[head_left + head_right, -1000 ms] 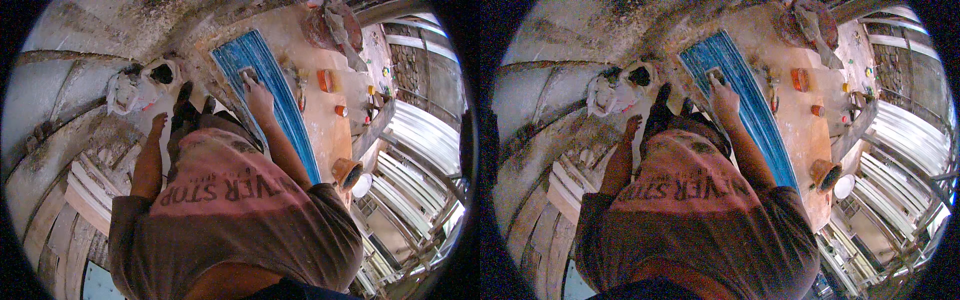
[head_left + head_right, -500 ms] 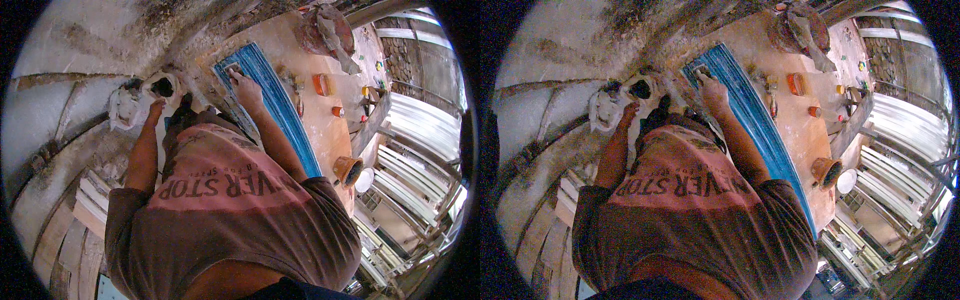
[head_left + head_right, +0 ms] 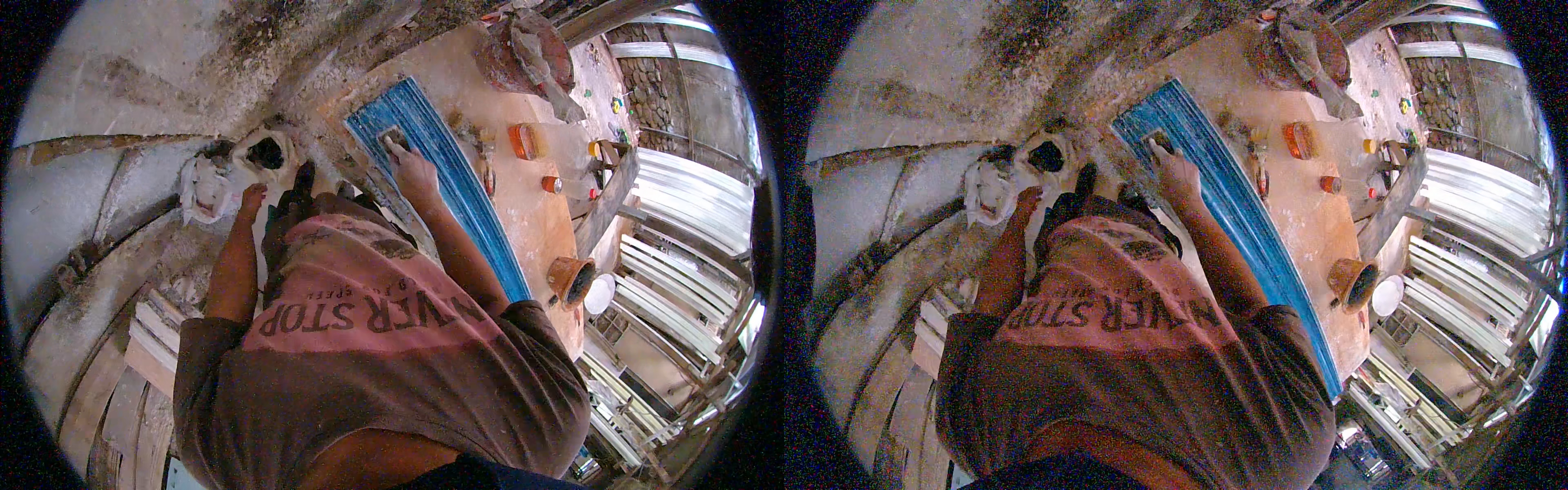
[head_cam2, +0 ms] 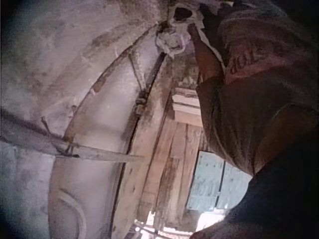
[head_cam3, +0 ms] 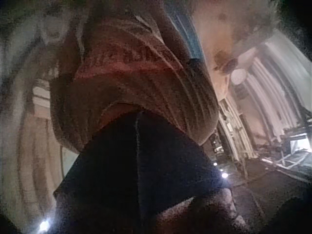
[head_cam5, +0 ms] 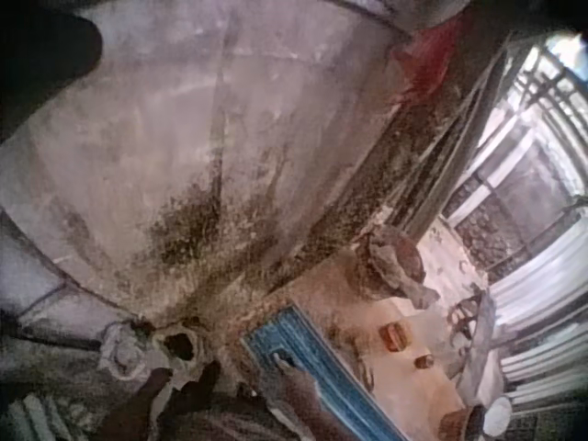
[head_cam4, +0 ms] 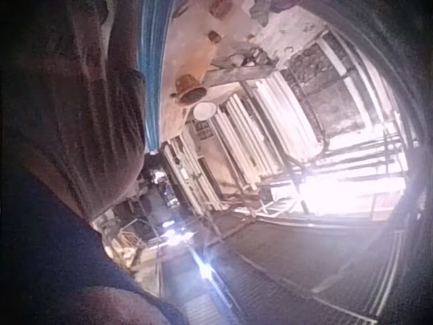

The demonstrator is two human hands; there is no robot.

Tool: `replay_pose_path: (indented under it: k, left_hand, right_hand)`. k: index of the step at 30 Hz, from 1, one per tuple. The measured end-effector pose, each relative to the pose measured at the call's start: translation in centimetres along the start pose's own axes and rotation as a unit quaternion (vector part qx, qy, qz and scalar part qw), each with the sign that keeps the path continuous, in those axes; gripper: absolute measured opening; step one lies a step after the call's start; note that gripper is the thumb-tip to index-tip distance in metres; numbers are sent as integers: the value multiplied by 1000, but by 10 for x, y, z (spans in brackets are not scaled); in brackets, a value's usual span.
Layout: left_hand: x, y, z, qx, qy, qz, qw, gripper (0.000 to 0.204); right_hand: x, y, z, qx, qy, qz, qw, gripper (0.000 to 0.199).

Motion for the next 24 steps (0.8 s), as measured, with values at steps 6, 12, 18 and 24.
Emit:
replay_pose_path:
  k: [6, 12, 18, 24]
  left_hand:
    - [28, 0, 27, -8, 5, -2, 1000, 27]
    - [10, 5, 28, 30, -36, -5, 999, 31]
    - [-16, 27, 32, -13, -8, 21, 1000, 31]
    - [16, 14, 16, -31, -16, 36, 999, 33]
  right_hand:
    - [-39, -8, -17, -29, -40, 26, 998, 43]
    - [-21, -14, -38, -2, 16, 35, 999, 51]
    - [30, 80, -89, 211, -27, 11, 977, 42]
    - [74, 57, -62, 40, -31, 134, 990, 41]
Point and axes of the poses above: each hand's wrist, its own z-axis away from the middle knuckle, its own y-axis out of the back of the hand, x = y × z, the point moved 7 cm from there along -z, towards the middle knuckle, and after that the axes turned 14 degrees about -z, right-handed, at the moved point
